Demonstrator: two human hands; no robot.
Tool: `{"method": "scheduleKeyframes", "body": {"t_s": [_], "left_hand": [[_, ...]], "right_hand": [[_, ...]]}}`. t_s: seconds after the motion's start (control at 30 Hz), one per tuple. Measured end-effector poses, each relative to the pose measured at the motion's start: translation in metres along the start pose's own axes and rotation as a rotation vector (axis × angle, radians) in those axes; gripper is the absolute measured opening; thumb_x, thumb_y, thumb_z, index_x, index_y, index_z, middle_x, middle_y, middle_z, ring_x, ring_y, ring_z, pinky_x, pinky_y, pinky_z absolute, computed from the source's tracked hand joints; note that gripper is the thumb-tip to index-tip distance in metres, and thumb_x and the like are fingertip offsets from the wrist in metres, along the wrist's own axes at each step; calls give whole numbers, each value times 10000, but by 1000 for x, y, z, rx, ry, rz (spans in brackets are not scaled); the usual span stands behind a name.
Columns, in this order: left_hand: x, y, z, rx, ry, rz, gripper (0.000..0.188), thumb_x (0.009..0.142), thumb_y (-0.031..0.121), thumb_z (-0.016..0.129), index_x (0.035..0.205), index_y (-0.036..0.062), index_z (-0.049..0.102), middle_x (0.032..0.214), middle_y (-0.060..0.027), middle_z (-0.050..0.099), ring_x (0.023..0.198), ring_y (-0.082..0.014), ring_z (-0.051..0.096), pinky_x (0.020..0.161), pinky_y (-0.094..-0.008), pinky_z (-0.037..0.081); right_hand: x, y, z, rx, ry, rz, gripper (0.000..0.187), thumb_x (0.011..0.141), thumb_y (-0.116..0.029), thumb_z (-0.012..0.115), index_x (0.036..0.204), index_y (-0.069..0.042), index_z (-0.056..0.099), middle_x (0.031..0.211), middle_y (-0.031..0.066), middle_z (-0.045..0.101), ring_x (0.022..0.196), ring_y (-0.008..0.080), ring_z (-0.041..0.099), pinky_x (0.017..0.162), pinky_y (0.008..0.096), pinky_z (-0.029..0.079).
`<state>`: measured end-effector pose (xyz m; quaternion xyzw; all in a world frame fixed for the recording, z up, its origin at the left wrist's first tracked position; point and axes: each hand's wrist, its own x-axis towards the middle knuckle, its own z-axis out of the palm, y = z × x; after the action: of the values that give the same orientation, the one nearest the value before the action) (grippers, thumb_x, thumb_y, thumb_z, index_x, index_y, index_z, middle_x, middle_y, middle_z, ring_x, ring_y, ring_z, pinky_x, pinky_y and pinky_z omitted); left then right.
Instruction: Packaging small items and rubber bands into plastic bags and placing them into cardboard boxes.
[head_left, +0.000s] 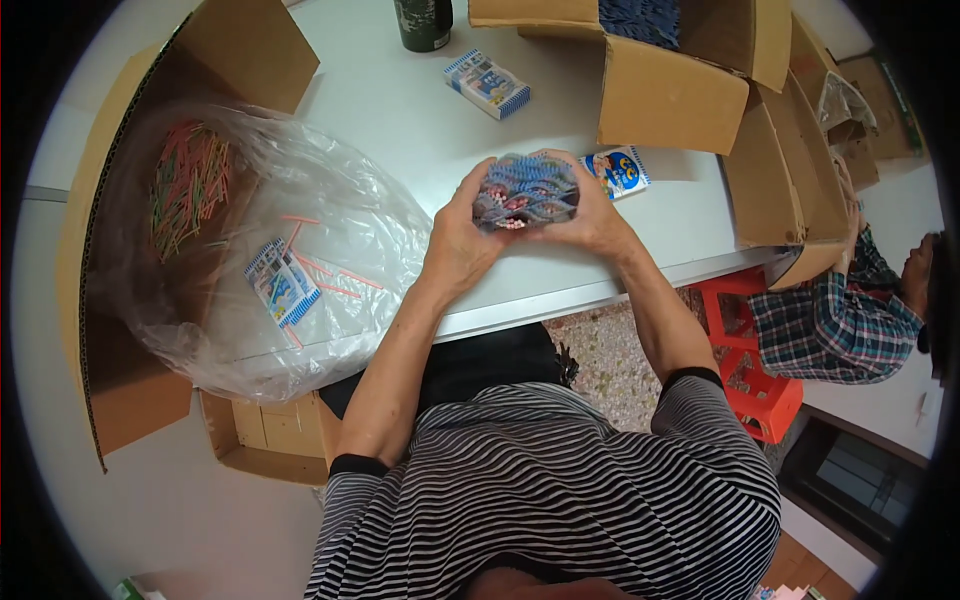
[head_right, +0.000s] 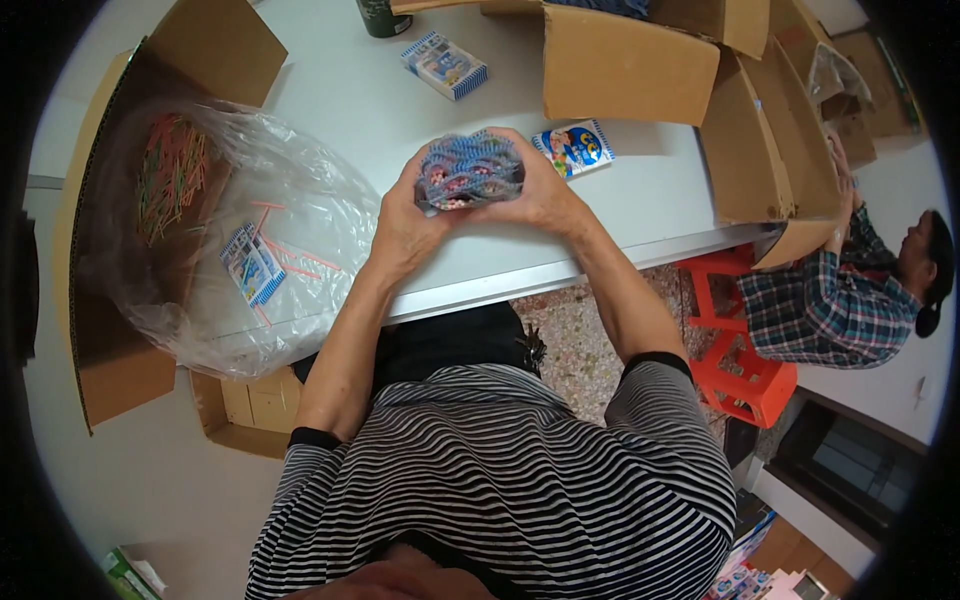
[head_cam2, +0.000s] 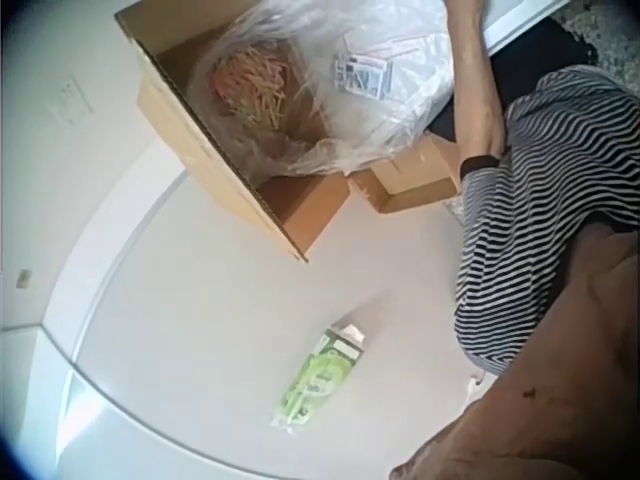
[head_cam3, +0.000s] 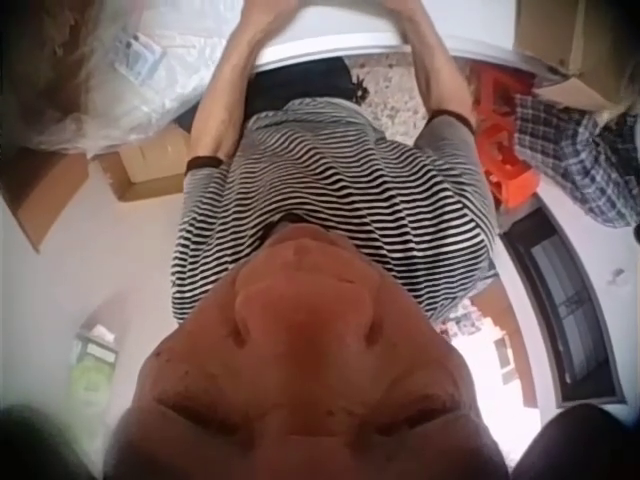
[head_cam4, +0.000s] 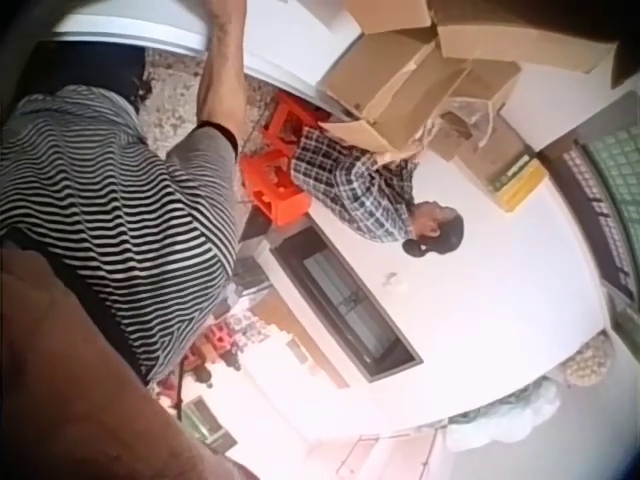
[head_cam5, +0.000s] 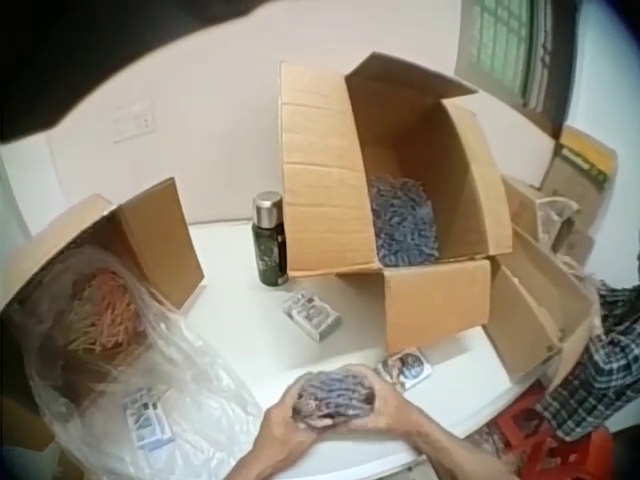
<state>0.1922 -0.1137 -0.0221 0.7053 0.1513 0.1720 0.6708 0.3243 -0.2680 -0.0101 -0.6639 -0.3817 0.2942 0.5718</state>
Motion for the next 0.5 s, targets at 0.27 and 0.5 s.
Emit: {"method": "scheduleKeyframes", "body": {"t_s": [0.27,0.5], "left_hand": [[10,-7,-3,132,-16,150,710,730,19,822,1371,50,517,1230,-198,623,1123,-316,639,962,-346,514],[15,-17,4,378,-14,297,816,654,58,866,1378,37,492,1215,-203,618,1126,-356,606,976,-411,488]], "right_hand": [[17,4,0,114,-4,-105,604,699,-16,872,1204,-49,542,1251,94,623,1148,160,597,1017,307,486],[11,18,-10,3,-103,-106,743,659,-49,884,1304,-71,515,1463,125,491,1384,247,437,1175,374,327]]}}
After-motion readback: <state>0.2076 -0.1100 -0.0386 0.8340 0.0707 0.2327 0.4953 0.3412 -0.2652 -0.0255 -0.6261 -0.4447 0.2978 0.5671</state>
